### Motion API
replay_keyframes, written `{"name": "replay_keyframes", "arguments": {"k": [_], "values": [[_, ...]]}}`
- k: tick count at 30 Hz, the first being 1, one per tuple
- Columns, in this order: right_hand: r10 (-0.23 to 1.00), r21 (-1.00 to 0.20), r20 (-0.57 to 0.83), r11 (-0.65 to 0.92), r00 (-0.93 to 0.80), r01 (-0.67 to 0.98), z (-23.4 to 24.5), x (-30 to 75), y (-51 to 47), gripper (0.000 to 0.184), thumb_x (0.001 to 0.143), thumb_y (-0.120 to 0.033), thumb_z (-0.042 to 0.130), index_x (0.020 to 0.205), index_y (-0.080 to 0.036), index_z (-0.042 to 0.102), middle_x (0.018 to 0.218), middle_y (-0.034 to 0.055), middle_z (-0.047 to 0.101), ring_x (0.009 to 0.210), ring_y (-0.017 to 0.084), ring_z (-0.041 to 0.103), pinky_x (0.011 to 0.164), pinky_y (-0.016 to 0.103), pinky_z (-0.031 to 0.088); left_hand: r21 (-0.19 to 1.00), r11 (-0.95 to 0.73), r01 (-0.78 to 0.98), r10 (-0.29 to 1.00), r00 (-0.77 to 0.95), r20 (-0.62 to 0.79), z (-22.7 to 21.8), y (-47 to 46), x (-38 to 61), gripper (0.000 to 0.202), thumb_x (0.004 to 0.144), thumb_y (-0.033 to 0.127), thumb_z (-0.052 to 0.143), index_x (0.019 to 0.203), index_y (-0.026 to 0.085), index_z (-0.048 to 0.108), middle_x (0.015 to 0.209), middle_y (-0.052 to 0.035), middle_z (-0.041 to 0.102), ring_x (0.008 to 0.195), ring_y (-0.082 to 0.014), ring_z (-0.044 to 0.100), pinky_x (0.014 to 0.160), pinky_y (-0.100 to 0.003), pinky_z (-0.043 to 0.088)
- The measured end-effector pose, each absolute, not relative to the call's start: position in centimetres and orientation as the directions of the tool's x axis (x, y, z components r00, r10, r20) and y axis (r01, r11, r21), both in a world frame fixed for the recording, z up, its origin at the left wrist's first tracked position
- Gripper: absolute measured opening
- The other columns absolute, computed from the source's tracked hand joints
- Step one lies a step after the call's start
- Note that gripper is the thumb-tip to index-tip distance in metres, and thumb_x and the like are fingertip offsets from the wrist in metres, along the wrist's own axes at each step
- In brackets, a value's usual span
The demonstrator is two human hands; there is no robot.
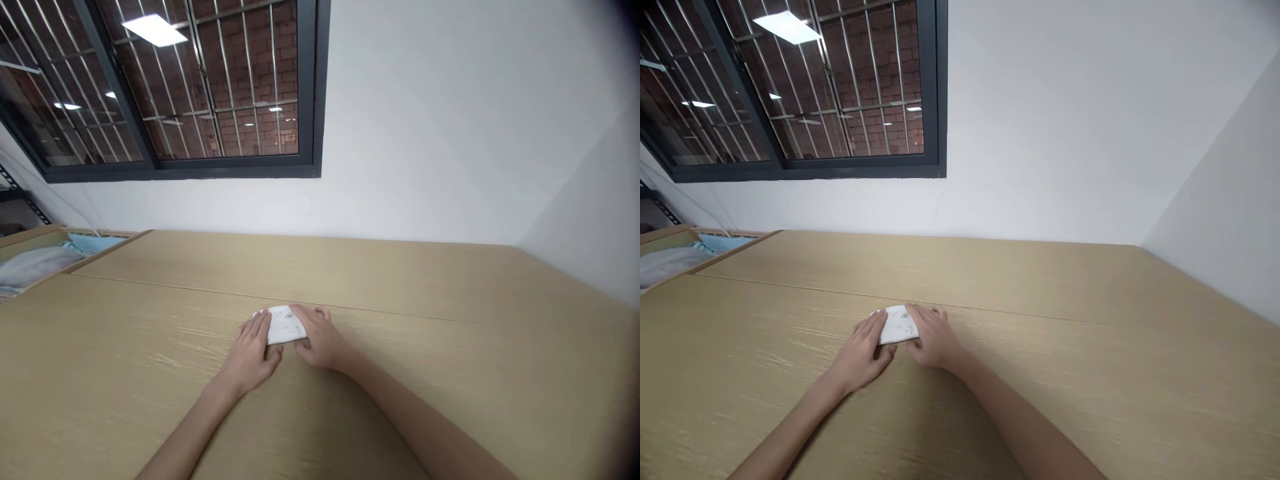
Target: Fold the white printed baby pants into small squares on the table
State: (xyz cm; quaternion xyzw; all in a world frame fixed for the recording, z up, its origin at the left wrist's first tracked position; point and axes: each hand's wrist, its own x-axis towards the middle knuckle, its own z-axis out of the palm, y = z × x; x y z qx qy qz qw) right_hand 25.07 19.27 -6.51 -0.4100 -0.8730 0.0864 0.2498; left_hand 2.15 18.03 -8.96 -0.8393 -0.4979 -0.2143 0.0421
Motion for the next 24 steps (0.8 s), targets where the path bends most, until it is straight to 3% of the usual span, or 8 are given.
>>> {"name": "replay_keyframes", "arguments": {"k": [4,9,11,14,16,20,24], "values": [[0.785,-0.427,0.367,0.619,-0.499,0.659,-6.6,25.3,20.3,0.063,0.085,-0.012,0.045,0.147,-0.017,0.041,0.145,0.0157,0.056,0.134,0.027,0.050,0.111,0.047,0.029,0.161,-0.462,0.872,0.824,0.355,0.442,-8.1,18.4,2.3,0.047,0.088,0.011,0.043,0.134,0.010,0.051,0.136,-0.0172,0.062,0.130,-0.0316,0.054,0.113,-0.052,0.037],[0.840,-0.577,0.385,0.543,-0.383,0.610,-4.7,25.3,20.4,0.037,0.095,-0.022,0.044,0.132,-0.022,0.052,0.120,0.0097,0.069,0.113,0.026,0.061,0.104,0.047,0.038,0.196,-0.415,0.889,0.825,0.276,0.494,-5.7,17.5,2.1,0.031,0.095,0.018,0.039,0.116,0.018,0.062,0.120,-0.0147,0.067,0.110,-0.0320,0.061,0.098,-0.051,0.044],[0.882,-0.707,0.360,0.470,-0.304,0.529,-3.7,25.3,20.3,0.035,0.095,-0.027,0.048,0.130,-0.023,0.050,0.115,0.0076,0.069,0.107,0.025,0.062,0.096,0.042,0.045,0.348,-0.390,0.853,0.869,0.216,0.444,-5.0,16.9,2.2,0.028,0.099,0.030,0.039,0.110,0.019,0.062,0.107,-0.0119,0.069,0.098,-0.0285,0.064,0.089,-0.045,0.048],[0.924,-0.870,0.283,0.360,-0.256,0.337,-2.9,25.4,20.3,0.037,0.095,-0.028,0.048,0.131,-0.023,0.044,0.121,0.0082,0.066,0.100,0.022,0.065,0.084,0.035,0.051,0.748,-0.264,0.609,0.964,0.149,0.219,-4.7,16.0,2.9,0.030,0.095,0.046,0.051,0.110,0.021,0.056,0.102,-0.0072,0.071,0.086,-0.0229,0.067,0.075,-0.035,0.051],[0.945,-0.907,0.228,0.293,-0.233,0.303,-3.0,25.5,20.6,0.040,0.095,-0.030,0.050,0.133,-0.023,0.041,0.119,0.0084,0.065,0.096,0.021,0.066,0.080,0.033,0.053,0.873,-0.166,0.459,0.982,0.157,0.104,-4.9,15.5,3.5,0.042,0.090,0.050,0.057,0.119,0.021,0.048,0.098,-0.0053,0.072,0.076,-0.0207,0.067,0.067,-0.032,0.050],[0.970,-0.891,0.191,0.236,-0.152,0.388,-3.9,25.9,21.1,0.047,0.090,-0.033,0.062,0.132,-0.020,0.045,0.111,0.0088,0.065,0.097,0.021,0.066,0.083,0.034,0.052,0.854,-0.165,0.494,0.979,0.185,0.083,-5.3,14.6,4.0,0.051,0.091,0.044,0.052,0.134,0.020,0.036,0.072,0.0035,0.064,0.064,-0.0192,0.059,0.063,-0.031,0.044],[0.979,-0.862,0.170,0.202,-0.110,0.464,-4.5,26.1,21.3,0.044,0.088,-0.036,0.067,0.124,-0.019,0.050,0.115,0.0118,0.066,0.102,0.023,0.066,0.087,0.037,0.053,0.779,-0.194,0.596,0.964,0.265,0.038,-5.0,13.8,4.1,0.044,0.091,0.030,0.046,0.134,0.023,0.039,0.069,0.0049,0.060,0.067,-0.0197,0.060,0.066,-0.030,0.042]]}}
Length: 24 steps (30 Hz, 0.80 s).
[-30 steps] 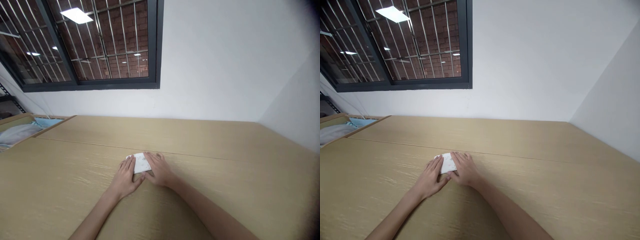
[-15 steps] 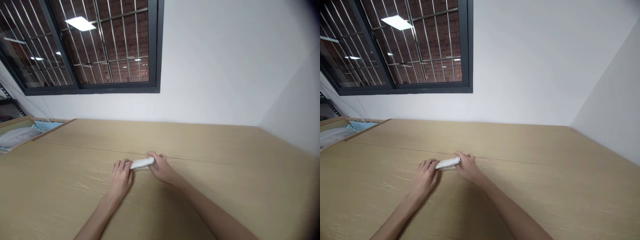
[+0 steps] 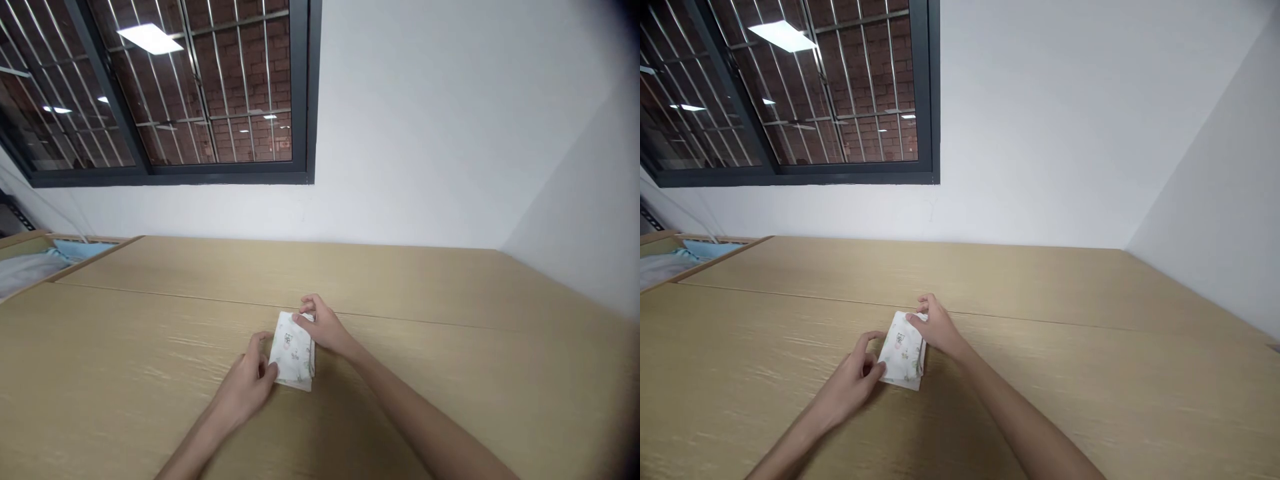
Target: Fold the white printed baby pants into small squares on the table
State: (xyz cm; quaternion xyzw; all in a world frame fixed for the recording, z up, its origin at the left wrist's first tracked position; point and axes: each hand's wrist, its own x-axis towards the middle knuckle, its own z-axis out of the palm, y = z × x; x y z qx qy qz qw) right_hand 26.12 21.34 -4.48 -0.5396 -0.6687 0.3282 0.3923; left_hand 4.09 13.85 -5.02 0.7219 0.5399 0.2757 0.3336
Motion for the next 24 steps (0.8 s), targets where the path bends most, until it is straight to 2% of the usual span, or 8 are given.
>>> {"name": "replay_keyframes", "arguments": {"k": [5,7,9,13,15,18,20,24], "values": [[0.975,-0.885,0.172,0.216,-0.141,0.411,-4.8,26.1,21.6,0.031,0.096,-0.038,0.057,0.120,-0.019,0.053,0.125,0.0149,0.063,0.103,0.022,0.068,0.086,0.037,0.055,0.541,-0.254,0.802,0.952,0.306,-0.008,-4.3,13.4,4.5,0.032,0.095,0.033,0.045,0.124,0.022,0.051,0.077,-0.0020,0.068,0.074,-0.0247,0.066,0.069,-0.034,0.043],[0.972,-0.875,0.191,0.231,-0.134,0.426,-4.7,26.1,21.6,0.031,0.097,-0.038,0.055,0.122,-0.020,0.053,0.126,0.0148,0.063,0.108,0.023,0.067,0.089,0.038,0.055,0.415,-0.312,0.854,0.948,0.305,0.086,-4.3,13.2,4.6,0.028,0.097,0.038,0.045,0.114,0.021,0.058,0.081,-0.0065,0.069,0.082,-0.0281,0.067,0.075,-0.039,0.046],[0.958,-0.827,0.261,0.287,-0.122,0.484,-4.1,26.1,21.3,0.033,0.097,-0.037,0.055,0.125,-0.020,0.054,0.129,0.0143,0.061,0.119,0.025,0.062,0.096,0.041,0.053,0.370,-0.432,0.822,0.900,0.369,0.232,-4.4,12.9,4.9,0.027,0.099,0.040,0.044,0.110,0.021,0.061,0.093,-0.0096,0.070,0.093,-0.0289,0.066,0.083,-0.042,0.049],[0.867,-0.674,0.369,0.498,-0.336,0.545,-1.5,25.4,19.3,0.040,0.100,-0.037,0.049,0.136,-0.020,0.053,0.142,0.0121,0.056,0.134,0.024,0.051,0.112,0.044,0.042,0.320,-0.682,0.658,0.728,0.563,0.391,-5.1,11.5,6.1,0.035,0.099,0.033,0.047,0.131,0.022,0.054,0.127,-0.0114,0.064,0.116,-0.0266,0.061,0.099,-0.041,0.052],[0.775,-0.605,0.338,0.614,-0.534,0.507,-0.2,24.6,17.8,0.042,0.103,-0.036,0.045,0.141,-0.020,0.054,0.147,0.0102,0.054,0.140,0.025,0.046,0.118,0.044,0.036,0.285,-0.725,0.627,0.687,0.633,0.357,-5.6,10.7,6.9,0.044,0.095,0.029,0.051,0.138,0.020,0.051,0.135,-0.0122,0.062,0.124,-0.0289,0.058,0.104,-0.044,0.051],[0.609,-0.582,0.249,0.716,-0.753,0.386,0.2,23.3,15.8,0.041,0.104,-0.034,0.044,0.143,-0.025,0.057,0.149,0.0045,0.054,0.144,0.025,0.043,0.122,0.042,0.032,0.251,-0.699,0.670,0.715,0.654,0.246,-6.5,9.8,7.9,0.039,0.090,0.029,0.056,0.127,0.019,0.062,0.124,-0.0148,0.069,0.111,-0.0350,0.066,0.094,-0.051,0.058],[0.546,-0.598,0.183,0.722,-0.818,0.348,-0.6,22.5,15.0,0.043,0.104,-0.035,0.046,0.146,-0.027,0.055,0.150,0.0038,0.053,0.144,0.026,0.043,0.121,0.040,0.034,0.204,-0.684,0.700,0.729,0.648,0.221,-7.0,9.6,8.2,0.040,0.089,0.031,0.056,0.126,0.019,0.065,0.120,-0.0177,0.070,0.104,-0.0380,0.069,0.091,-0.057,0.059],[0.550,-0.571,0.092,0.712,-0.830,0.408,-2.7,22.1,14.8,0.049,0.106,-0.045,0.040,0.147,-0.022,0.054,0.149,0.0093,0.051,0.144,0.028,0.042,0.120,0.047,0.036,0.144,-0.696,0.703,0.712,0.650,0.266,-7.0,9.8,8.5,0.054,0.088,0.033,0.056,0.140,0.017,0.056,0.126,-0.0206,0.068,0.113,-0.0406,0.066,0.096,-0.061,0.056]]}}
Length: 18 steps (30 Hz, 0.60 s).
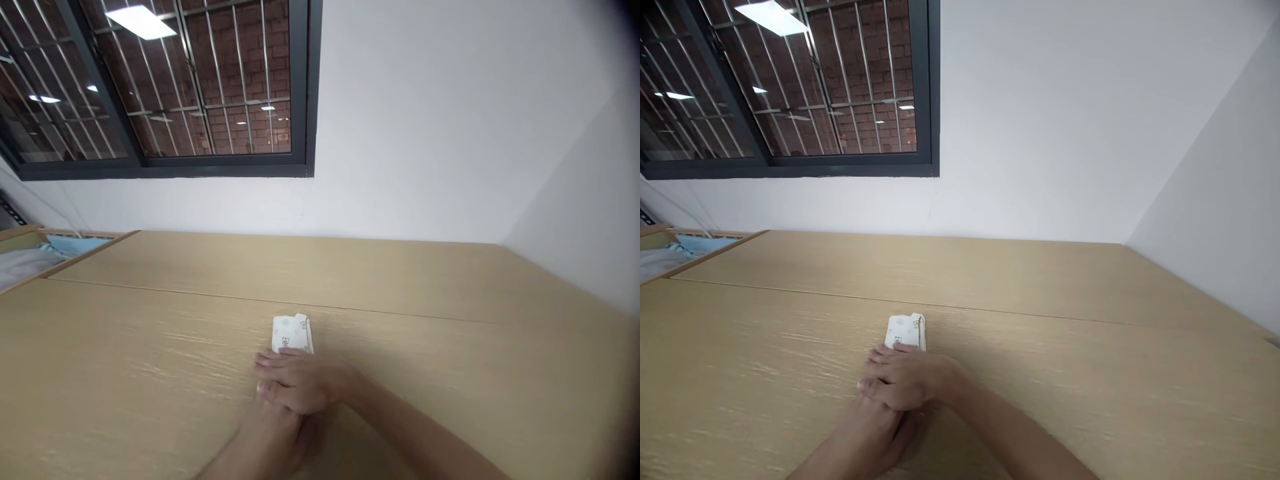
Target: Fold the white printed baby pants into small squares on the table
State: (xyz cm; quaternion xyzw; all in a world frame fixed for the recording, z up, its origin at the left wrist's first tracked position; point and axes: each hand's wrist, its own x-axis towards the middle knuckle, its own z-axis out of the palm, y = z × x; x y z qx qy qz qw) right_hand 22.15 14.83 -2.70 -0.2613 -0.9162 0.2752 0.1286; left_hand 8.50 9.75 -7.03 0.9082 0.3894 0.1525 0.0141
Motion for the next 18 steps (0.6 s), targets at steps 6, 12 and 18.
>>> {"name": "replay_keyframes", "arguments": {"k": [6,12,18], "values": [[0.639,-0.369,0.126,0.740,-0.758,0.562,-3.9,23.8,16.9,0.051,0.108,-0.040,0.034,0.149,-0.014,0.049,0.155,0.0140,0.041,0.147,0.030,0.037,0.120,0.055,0.031,0.188,-0.678,0.711,0.734,0.668,0.122,-6.1,9.5,8.4,0.040,0.092,0.031,0.050,0.126,0.014,0.065,0.123,-0.0190,0.069,0.112,-0.0387,0.066,0.094,-0.056,0.059],[0.656,-0.190,0.173,0.754,-0.735,0.629,-4.5,25.0,18.7,0.049,0.107,-0.035,0.035,0.152,-0.018,0.043,0.160,0.0101,0.037,0.150,0.026,0.031,0.122,0.053,0.024,0.125,-0.707,0.696,0.707,0.688,0.164,-6.1,9.6,8.1,0.056,0.092,0.033,0.052,0.144,0.010,0.048,0.148,-0.0215,0.051,0.138,-0.0418,0.046,0.105,-0.056,0.053],[0.723,-0.201,0.194,0.691,-0.663,0.695,-5.3,26.4,20.1,0.057,0.106,-0.040,0.032,0.158,-0.016,0.032,0.165,0.0111,0.027,0.153,0.027,0.022,0.124,0.051,0.019,0.053,-0.721,0.691,0.682,0.693,0.233,-7.6,10.1,7.8,0.065,0.093,0.034,0.052,0.150,0.006,0.038,0.153,-0.0201,0.044,0.136,-0.0403,0.048,0.102,-0.050,0.057]]}}
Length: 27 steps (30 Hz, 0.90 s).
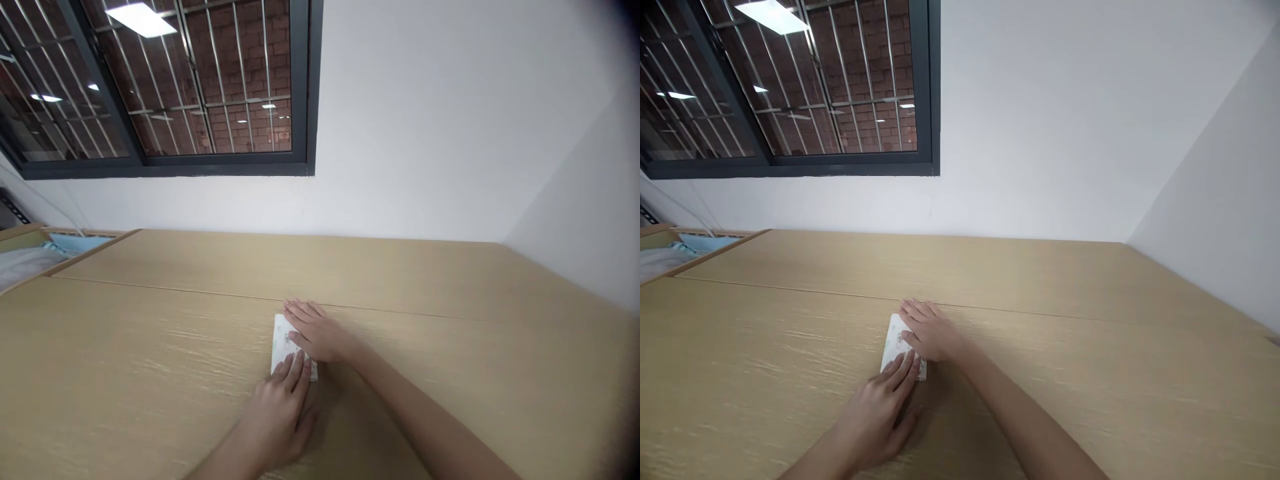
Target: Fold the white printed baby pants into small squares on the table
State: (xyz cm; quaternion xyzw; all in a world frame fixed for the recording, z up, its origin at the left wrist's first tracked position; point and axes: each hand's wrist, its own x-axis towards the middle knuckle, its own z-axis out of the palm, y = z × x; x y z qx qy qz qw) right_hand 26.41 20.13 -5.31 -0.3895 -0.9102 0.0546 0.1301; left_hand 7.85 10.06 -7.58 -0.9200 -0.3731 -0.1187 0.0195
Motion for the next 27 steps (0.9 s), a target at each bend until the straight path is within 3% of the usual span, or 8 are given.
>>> {"name": "replay_keyframes", "arguments": {"k": [4,8,10,13,18,22,27], "values": [[0.776,-0.319,0.163,0.626,-0.609,0.712,-5.7,27.3,20.6,0.062,0.108,-0.044,0.023,0.161,-0.013,0.024,0.166,0.0124,0.022,0.154,0.026,0.019,0.125,0.048,0.016,0.108,-0.722,0.684,0.676,0.663,0.323,-7.8,10.4,7.8,0.056,0.095,0.030,0.050,0.147,0.012,0.041,0.150,-0.0165,0.049,0.132,-0.0356,0.055,0.099,-0.048,0.059],[0.841,-0.471,0.161,0.526,-0.517,0.708,-5.9,27.8,20.5,0.067,0.107,-0.050,0.022,0.160,-0.010,0.023,0.165,0.0167,0.025,0.152,0.027,0.023,0.123,0.047,0.022,0.355,-0.665,0.658,0.743,0.531,0.408,-6.8,11.3,7.2,0.031,0.100,0.028,0.043,0.129,0.026,0.055,0.132,-0.0054,0.067,0.115,-0.0233,0.067,0.094,-0.040,0.058],[0.863,-0.551,0.204,0.491,-0.462,0.675,-6.0,28.0,20.5,0.065,0.107,-0.050,0.025,0.158,-0.011,0.028,0.162,0.0177,0.031,0.150,0.028,0.030,0.122,0.048,0.025,0.438,-0.588,0.680,0.802,0.419,0.426,-6.1,12.0,6.6,0.022,0.102,0.031,0.041,0.111,0.025,0.060,0.113,-0.0042,0.071,0.104,-0.0221,0.067,0.090,-0.040,0.056],[0.887,-0.681,0.297,0.456,-0.353,0.574,-6.4,28.2,20.9,0.056,0.106,-0.048,0.030,0.150,-0.014,0.040,0.153,0.0182,0.044,0.142,0.026,0.040,0.117,0.047,0.031,0.463,-0.424,0.778,0.885,0.250,0.392,-5.5,13.1,5.6,0.022,0.101,0.037,0.041,0.090,0.022,0.054,0.090,-0.0047,0.066,0.089,-0.0241,0.063,0.081,-0.041,0.050],[0.921,-0.860,0.328,0.383,-0.209,0.338,-6.2,28.5,21.5,0.039,0.099,-0.046,0.046,0.118,-0.014,0.061,0.110,0.0119,0.065,0.103,0.023,0.061,0.094,0.040,0.048,0.429,-0.235,0.872,0.955,0.125,0.269,-5.8,14.1,4.9,0.025,0.100,0.040,0.041,0.082,0.023,0.046,0.082,-0.0050,0.063,0.078,-0.0247,0.060,0.073,-0.038,0.041],[0.923,-0.897,0.254,0.336,-0.288,0.287,-5.6,28.5,21.3,0.031,0.093,-0.046,0.057,0.101,-0.017,0.065,0.090,0.0047,0.065,0.086,0.020,0.059,0.080,0.034,0.047,0.417,-0.233,0.879,0.961,0.141,0.238,-6.5,14.4,5.1,0.029,0.100,0.041,0.039,0.079,0.023,0.046,0.080,-0.0077,0.064,0.079,-0.0276,0.060,0.075,-0.039,0.038],[0.886,-0.806,0.262,0.419,-0.383,0.418,-5.9,28.4,21.3,0.029,0.081,-0.039,0.071,0.100,-0.018,0.065,0.083,0.0007,0.055,0.077,0.018,0.052,0.071,0.030,0.043,0.475,-0.293,0.830,0.954,0.217,0.209,-7.2,14.9,5.6,0.024,0.099,0.035,0.036,0.080,0.024,0.045,0.085,-0.0083,0.065,0.084,-0.0261,0.060,0.078,-0.038,0.039]]}}
